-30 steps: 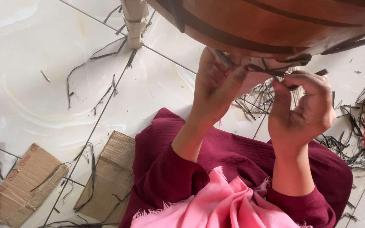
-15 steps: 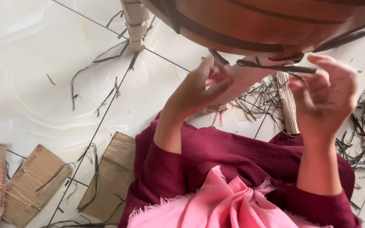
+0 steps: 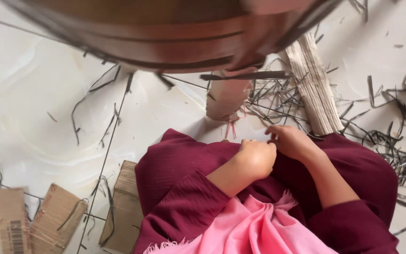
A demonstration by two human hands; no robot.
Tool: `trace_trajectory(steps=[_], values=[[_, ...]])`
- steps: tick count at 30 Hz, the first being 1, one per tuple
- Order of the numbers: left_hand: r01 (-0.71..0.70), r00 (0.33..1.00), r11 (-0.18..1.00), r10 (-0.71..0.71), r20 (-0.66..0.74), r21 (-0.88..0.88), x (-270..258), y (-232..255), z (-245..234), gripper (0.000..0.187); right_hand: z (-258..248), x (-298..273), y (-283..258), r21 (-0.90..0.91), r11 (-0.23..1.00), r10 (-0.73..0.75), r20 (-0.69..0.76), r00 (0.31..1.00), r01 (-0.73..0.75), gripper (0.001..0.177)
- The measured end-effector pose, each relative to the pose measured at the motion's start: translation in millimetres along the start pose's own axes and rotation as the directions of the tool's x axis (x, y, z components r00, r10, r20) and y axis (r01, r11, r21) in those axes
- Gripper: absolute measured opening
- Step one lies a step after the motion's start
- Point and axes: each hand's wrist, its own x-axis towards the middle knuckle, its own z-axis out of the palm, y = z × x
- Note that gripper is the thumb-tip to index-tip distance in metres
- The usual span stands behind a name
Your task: Wrapping a wooden furniture leg with thin strips of material and tying knots to secure them.
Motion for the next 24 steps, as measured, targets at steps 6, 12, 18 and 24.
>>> trace_trajectory(steps=[6, 12, 18, 24], values=[[-0.035, 0.998, 0.999, 0.033, 0.055, 0.036, 13.8, 19.5, 23.9, 0.053, -4.7, 24.3, 17.4, -0.064, 0.987, 0.143, -0.024, 0.989, -0.145, 0.025], [0.018, 0.997, 1.0, -0.019, 0.078, 0.006, 15.2, 14.8, -2.3, 0.051, -21.7, 37.2, 55.2, 0.107, 0.993, 0.064, -0.237, 0.969, -0.039, 0.024], [0.04, 0.992, 0.999, -0.039, 0.121, -0.011, 18.7, 5.5, -26.0, 0.051, -14.2, 71.6, 54.4, 0.198, 0.98, 0.056, -0.402, 0.914, 0.027, 0.036], [0.054, 0.992, 0.997, -0.047, 0.12, -0.057, 18.7, -6.3, -41.6, 0.051, 3.7, 104.7, 94.5, 0.248, 0.968, 0.122, -0.344, 0.931, -0.035, 0.057]])
